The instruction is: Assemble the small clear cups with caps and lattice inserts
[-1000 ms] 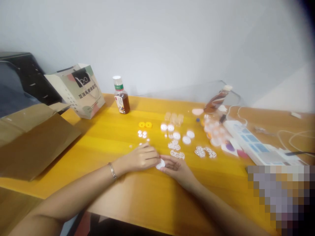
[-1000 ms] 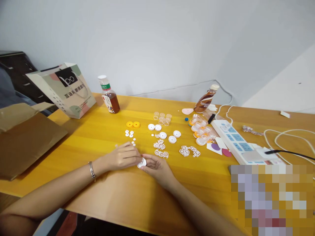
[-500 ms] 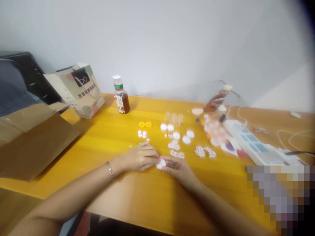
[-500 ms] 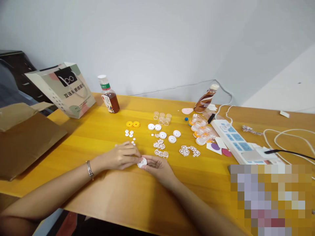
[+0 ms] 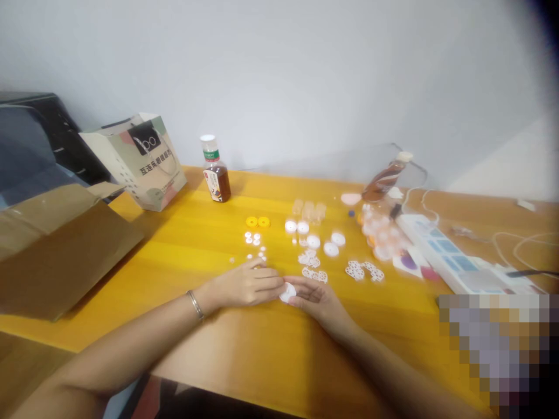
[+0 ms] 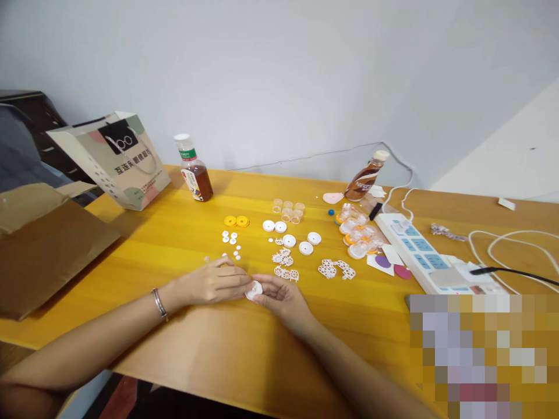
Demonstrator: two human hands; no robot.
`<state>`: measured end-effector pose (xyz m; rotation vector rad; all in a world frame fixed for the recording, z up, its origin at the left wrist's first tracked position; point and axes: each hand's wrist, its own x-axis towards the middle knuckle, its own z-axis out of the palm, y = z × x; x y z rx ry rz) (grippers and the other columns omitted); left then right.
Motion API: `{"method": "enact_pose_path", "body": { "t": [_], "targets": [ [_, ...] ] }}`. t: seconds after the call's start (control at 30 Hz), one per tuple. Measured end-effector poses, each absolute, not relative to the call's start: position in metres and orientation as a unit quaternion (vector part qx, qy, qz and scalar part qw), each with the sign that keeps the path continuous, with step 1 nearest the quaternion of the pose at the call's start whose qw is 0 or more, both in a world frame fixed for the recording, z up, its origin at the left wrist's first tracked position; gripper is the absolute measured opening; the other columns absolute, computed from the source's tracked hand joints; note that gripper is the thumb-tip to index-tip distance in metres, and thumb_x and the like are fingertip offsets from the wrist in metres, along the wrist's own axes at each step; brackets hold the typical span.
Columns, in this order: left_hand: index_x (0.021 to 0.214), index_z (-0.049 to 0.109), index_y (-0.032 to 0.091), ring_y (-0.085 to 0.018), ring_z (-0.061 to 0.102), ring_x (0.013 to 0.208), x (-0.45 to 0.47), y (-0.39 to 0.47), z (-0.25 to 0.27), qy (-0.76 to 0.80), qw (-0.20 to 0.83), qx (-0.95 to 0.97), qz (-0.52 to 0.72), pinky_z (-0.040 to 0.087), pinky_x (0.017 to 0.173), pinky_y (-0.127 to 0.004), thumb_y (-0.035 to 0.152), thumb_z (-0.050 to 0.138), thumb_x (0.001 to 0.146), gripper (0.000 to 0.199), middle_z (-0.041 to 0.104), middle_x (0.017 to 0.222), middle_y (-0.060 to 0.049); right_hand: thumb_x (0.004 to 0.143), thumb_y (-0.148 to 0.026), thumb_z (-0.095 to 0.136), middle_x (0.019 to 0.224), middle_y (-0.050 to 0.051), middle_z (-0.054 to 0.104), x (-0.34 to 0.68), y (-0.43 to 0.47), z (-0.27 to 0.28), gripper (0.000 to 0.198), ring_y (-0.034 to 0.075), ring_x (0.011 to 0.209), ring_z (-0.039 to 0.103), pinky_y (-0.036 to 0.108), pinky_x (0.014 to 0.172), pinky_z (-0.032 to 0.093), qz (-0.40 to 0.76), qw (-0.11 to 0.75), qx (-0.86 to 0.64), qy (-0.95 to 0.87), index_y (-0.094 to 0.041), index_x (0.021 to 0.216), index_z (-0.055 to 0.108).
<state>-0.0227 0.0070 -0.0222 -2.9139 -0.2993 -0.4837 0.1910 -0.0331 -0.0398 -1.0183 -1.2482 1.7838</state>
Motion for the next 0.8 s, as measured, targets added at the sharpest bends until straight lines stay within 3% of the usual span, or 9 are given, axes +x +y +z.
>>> {"method": "enact_pose_path", "body": {
  "t": [0.23, 0.8],
  "targets": [
    [0.115, 0.046, 0.016, -0.015, 0.051, 0.102, -0.0253, 0.0052, -0.0218, -0.120, 0.053, -0.973, -0.190, 0.039, 0.082, -0.033, 0.014, 0.041, 0.088, 0.028, 0.060, 0.108, -0.008, 0.063, -0.032, 0.071, 0.076, 0.001, 0.068, 0.1882, -0.0361, -0.0364, 0.023, 0.016, 0.075, 0.064, 0.031, 0.077, 0.048, 0.653, 0.380, -0.422, -0.501, -0.021, 0.078, 0.059],
    [0.116, 0.046, 0.018, -0.015, 0.051, 0.103, -0.0245, 0.0070, -0.0192, -0.128, 0.040, -0.972, -0.190, 0.037, 0.081, -0.032, 0.013, 0.040, 0.089, 0.029, 0.059, 0.110, -0.008, 0.064, -0.031, 0.070, 0.079, 0.001, 0.069, 0.1891, -0.0327, -0.0370, 0.019, 0.015, 0.077, 0.063, 0.031, 0.079, 0.047, 0.656, 0.377, -0.419, -0.503, -0.021, 0.077, 0.062]
  ]
}}
